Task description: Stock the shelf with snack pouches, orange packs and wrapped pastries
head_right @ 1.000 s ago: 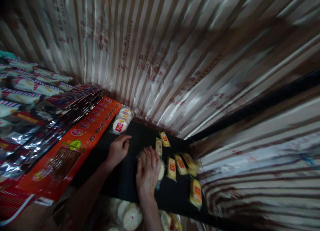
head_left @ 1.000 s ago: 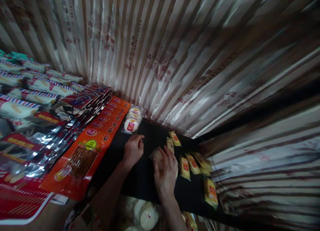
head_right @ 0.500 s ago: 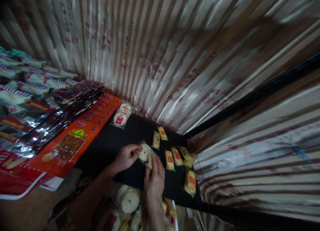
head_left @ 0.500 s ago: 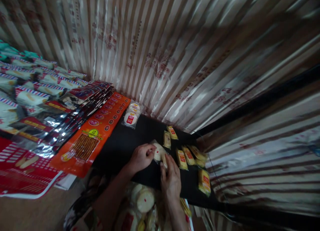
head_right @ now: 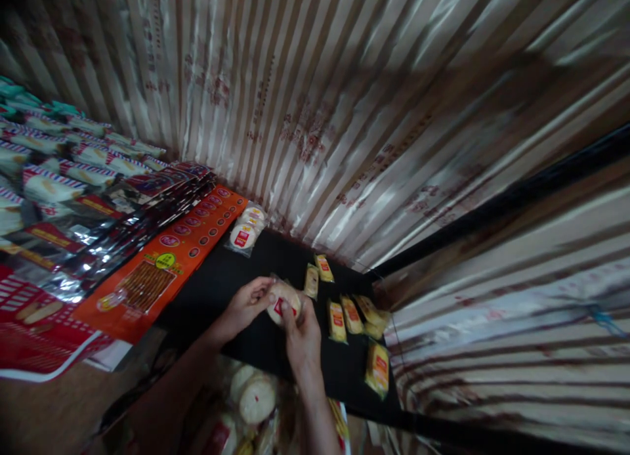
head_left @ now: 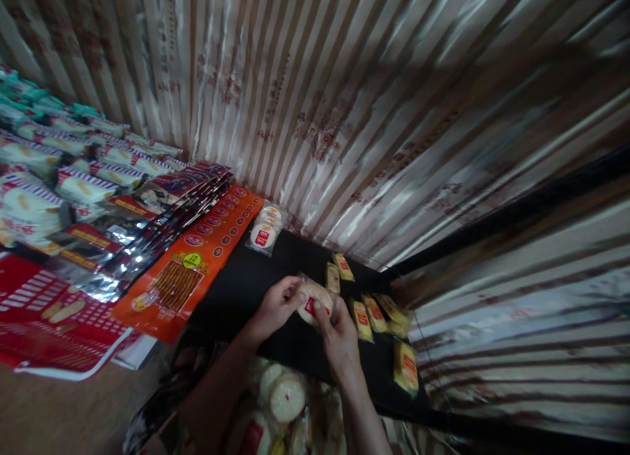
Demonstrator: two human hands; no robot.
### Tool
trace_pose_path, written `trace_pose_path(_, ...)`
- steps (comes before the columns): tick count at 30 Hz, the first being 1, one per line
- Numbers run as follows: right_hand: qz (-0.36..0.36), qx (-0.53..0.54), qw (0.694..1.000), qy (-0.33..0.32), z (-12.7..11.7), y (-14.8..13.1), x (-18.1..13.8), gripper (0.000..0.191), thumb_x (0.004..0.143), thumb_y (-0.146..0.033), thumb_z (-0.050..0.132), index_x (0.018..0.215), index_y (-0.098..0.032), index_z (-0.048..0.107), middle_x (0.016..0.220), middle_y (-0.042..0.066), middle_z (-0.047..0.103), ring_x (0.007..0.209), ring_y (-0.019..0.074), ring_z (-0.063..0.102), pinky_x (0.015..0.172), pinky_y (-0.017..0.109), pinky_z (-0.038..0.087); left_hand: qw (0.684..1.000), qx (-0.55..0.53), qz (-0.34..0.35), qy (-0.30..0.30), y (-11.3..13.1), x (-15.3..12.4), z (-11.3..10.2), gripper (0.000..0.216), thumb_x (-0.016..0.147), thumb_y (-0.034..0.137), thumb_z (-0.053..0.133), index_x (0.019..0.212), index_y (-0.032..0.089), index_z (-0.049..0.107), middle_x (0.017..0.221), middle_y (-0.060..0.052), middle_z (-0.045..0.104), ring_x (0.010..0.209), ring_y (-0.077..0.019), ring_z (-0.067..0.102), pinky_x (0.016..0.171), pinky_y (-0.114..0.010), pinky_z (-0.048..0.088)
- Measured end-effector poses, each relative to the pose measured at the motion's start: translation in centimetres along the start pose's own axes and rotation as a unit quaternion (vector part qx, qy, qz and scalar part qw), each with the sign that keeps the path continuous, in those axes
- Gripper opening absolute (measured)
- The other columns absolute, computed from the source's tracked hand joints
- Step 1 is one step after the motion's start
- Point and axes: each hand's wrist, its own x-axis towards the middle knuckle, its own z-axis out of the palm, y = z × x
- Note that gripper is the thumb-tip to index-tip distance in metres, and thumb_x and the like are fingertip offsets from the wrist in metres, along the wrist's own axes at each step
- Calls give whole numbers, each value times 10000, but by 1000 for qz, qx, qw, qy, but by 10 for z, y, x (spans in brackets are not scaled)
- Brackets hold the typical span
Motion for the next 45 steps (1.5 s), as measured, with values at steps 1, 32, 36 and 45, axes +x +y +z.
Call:
trace_pose_path(1,17,26,1000,-4,3,-1,3,459,662,-460,685,1025,-193,597,971,39,673,893,198,615,831,340,483,999,-30,-6,14,1,2,-2,284,710,289,630,957,157,586,887,-48,644,800,-141,584,700,-234,461)
trace_pose_path(32,-109,-150,981,-47,99,6,85,325,760,-404,550,984,-191,648,904,58,694,809,203,623,756,345,483,869,405,180,221,38,48,-81,425,787,110,450,1179,225,566,1134,-51,581,1068,-199,503,965,-351,409)
trace_pose_path(36,-37,-28,999,-23,117,14,94,308,710,-422,594,875,-165,633,771,32,684,688,175,615,653,294,482,841,420,156,303,35,51,-80,417,780,132,475,1184,201,553,1269,-96,473,1193,-262,412,1012,-432,364)
trace_pose_path(45,-31,-74,997,-9,130,20,102,249,727,-390,544,851,-186,617,740,23,677,673,174,620,631,285,480,847,424,92,306,29,59,-71,304,774,82,460,974,211,650,1053,-72,606,1019,-234,528,952,-410,427)
